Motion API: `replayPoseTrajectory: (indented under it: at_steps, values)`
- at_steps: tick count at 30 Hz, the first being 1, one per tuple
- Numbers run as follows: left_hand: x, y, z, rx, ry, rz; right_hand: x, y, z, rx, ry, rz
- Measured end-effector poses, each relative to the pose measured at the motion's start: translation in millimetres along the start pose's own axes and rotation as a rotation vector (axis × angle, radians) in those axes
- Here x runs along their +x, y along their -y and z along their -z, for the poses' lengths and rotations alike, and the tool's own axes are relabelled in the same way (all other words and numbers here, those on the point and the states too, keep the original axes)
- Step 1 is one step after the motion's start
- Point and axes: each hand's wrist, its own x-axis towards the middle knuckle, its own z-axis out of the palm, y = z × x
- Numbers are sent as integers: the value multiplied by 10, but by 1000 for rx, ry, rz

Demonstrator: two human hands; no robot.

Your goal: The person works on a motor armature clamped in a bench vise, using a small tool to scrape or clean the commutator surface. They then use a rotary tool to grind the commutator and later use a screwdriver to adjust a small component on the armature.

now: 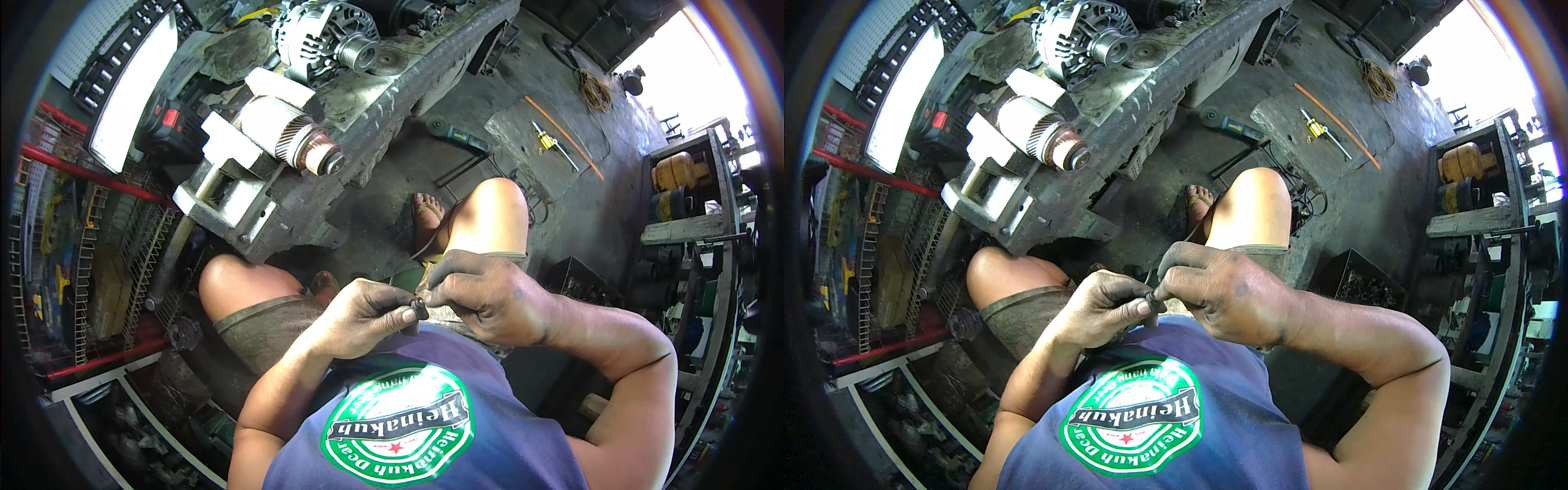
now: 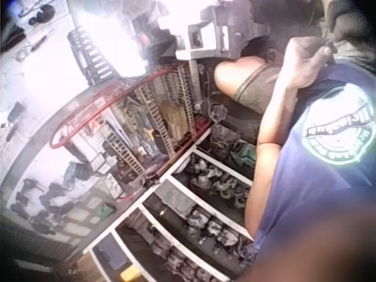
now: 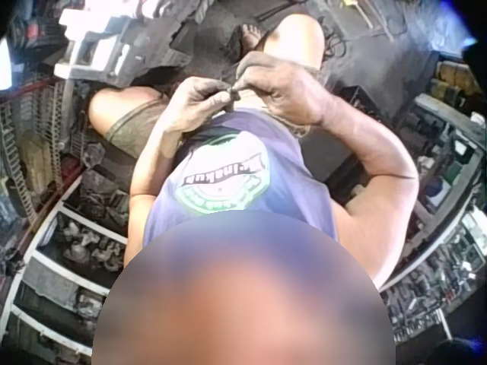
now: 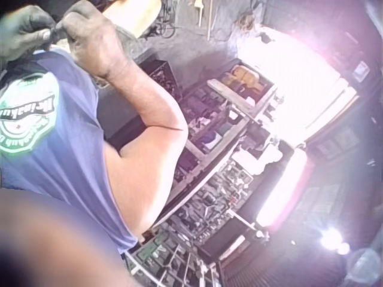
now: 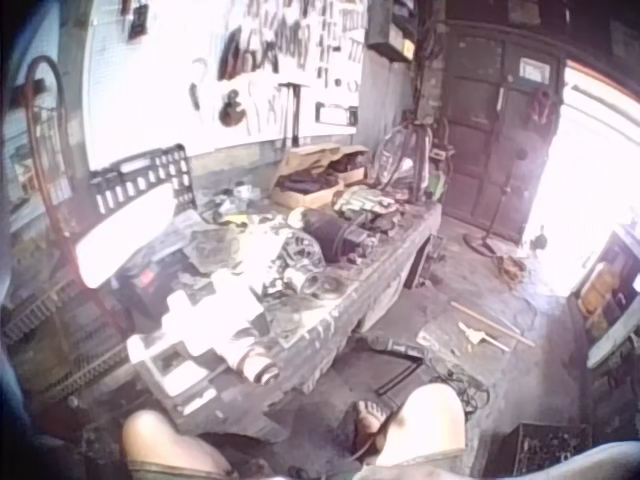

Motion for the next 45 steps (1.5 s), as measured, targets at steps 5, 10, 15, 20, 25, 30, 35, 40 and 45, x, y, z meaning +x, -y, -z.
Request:
replayPoseTrajectory:
  at_steps: [5,10,15,20,25,30,35,40,45]
  values:
    - [1,-31,16,28,6,5,12,3,35,-23,-58,-59]
    - [-10,-49,43,12,-24,16,25,-6,5,0,-104,-134]
    - [2,-35,56,0,-14,49,24,1,-19,64,-102,-168]
    - [-4,-58,-53,122,-49,-94,21,114,108,94,125,-486]
    - [-26,-81,-288,316,-67,-168,-72,239,259,9,311,-540]
    - [35,-43,-403,405,-66,-238,-94,211,271,-55,461,-617]
    - [25,-24,-410,404,-60,-214,-55,191,222,3,542,-744]
    - [37,-1,-333,374,-23,-179,-107,202,149,-172,443,-534]
    - [43,16,-270,354,37,-118,-138,146,168,-186,421,-429]
